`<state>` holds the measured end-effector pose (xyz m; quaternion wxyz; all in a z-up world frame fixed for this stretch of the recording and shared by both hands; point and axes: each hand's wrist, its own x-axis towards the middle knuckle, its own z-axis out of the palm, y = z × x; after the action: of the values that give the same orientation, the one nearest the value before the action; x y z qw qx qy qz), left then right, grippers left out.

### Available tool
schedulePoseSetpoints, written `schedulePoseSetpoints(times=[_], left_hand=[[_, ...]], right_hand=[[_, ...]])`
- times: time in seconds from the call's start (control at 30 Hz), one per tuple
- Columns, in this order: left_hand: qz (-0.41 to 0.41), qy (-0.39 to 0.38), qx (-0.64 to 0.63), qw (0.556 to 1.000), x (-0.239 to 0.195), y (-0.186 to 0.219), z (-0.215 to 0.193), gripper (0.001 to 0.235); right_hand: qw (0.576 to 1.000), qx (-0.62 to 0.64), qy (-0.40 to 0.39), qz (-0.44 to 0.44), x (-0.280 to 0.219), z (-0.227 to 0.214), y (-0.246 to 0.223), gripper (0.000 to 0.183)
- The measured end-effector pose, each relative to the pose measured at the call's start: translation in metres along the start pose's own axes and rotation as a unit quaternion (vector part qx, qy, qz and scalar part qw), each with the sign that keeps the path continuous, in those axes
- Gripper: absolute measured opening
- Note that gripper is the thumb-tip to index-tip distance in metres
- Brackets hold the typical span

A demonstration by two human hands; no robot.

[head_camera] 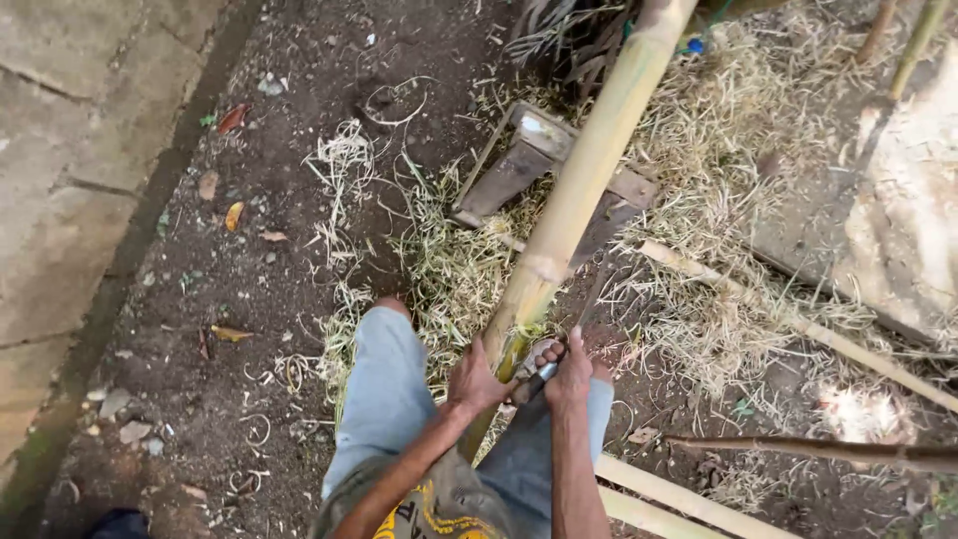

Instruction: Shaving the outer layer of a bamboo pole using a curved blade.

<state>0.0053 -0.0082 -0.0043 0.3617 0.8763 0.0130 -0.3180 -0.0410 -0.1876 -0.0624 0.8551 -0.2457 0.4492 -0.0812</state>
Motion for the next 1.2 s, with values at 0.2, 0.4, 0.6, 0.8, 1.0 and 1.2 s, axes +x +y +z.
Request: schedulePoseSetpoints(times=[0.2,0.4,0.6,0.8,1.0,1.2], left_hand=[[0.003,0.004,0.038,0.999,-0.003,0.003,0.004,0.124],[0.024,0.009,0.058,0.998,0.008,-0.022,0.022,0.128],[0.005,-0.017,0.013,1.0,-0.001,-0.007,0.002,0.11],[0.038,0.004,0.011,0.999,0.015,-0.043,0.029,0.108],[0.018,-0.003,0.036,0.999,0.014,-0.029,0.025,0.102],[0.069,0.017,0.005,0.997,-0.006,-0.025,0.016,0.109]], right_hand=[[0.998,0.047,0.037,0.005,-0.001,-0.021,-0.004,0.039],[0.991,0.127,0.01,-0.034,-0.007,-0.025,0.022,0.031],[0.988,0.149,-0.01,-0.037,-0.041,-0.057,0.067,0.032],[0.989,0.128,-0.055,-0.056,-0.112,-0.05,0.082,0.036],[0.984,0.102,-0.097,-0.112,-0.149,-0.072,0.081,0.032],[0.974,0.149,-0.054,-0.16,-0.158,-0.125,0.083,0.029]])
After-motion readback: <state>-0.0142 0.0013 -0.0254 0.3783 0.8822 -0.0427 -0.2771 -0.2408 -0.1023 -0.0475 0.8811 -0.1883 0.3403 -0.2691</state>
